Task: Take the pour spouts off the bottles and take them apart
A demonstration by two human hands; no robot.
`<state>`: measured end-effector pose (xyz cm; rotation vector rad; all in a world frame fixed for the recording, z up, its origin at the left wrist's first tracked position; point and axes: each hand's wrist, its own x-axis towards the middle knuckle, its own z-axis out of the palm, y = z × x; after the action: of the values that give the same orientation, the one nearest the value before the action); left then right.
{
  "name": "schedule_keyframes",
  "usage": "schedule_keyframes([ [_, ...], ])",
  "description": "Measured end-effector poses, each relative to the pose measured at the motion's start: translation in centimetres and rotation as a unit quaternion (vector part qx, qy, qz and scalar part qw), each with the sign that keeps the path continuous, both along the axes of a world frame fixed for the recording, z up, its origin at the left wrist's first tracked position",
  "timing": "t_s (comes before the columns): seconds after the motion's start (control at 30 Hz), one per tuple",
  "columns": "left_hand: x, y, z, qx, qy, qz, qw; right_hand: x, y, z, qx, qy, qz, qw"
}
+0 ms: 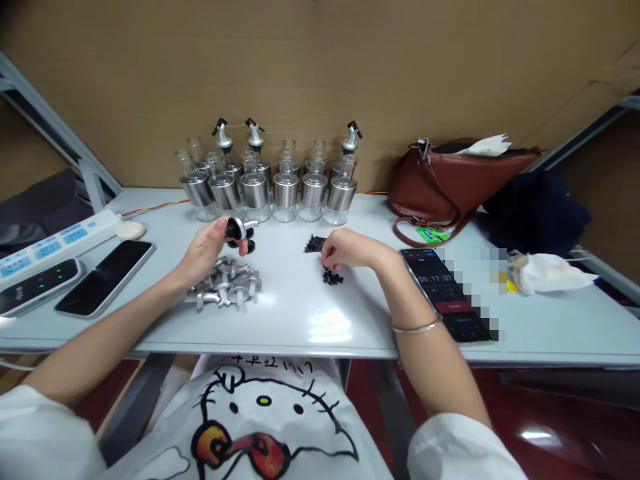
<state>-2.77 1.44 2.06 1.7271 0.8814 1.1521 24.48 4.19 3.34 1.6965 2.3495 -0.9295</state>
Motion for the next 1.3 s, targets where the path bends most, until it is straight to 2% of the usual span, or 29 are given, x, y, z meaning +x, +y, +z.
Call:
schedule_keyframes([
  [0.43,0.0,0.1,-0.1,-0.008,-0.017,-0.011,1.000,0.1,0.0,0.0,-0.015,0.000,-0.040,0.999],
  [0.63,-0.1,0.1,-0.2,-0.007,-0.026,-0.022,0.999,0.3,0.1,0.2,0.001,-0.017,-0.018,1.000],
  [0.87,-0.1,0.1,-0.1,-0.001,-0.014,-0.018,1.000,1.0,0.0,0.5,-0.037,-0.007,0.006,0.999],
  [1.13,-0.1,0.1,0.0,0.008,0.010,-0.011,1.000,0.9,-0.4,0.8,-0.090,0.000,-0.011,0.996],
  [1.3,0.0,0.1,-0.1,0.003,0.009,-0.008,1.000,0.9,-0.5,0.9,-0.098,0.023,-0.025,0.995],
])
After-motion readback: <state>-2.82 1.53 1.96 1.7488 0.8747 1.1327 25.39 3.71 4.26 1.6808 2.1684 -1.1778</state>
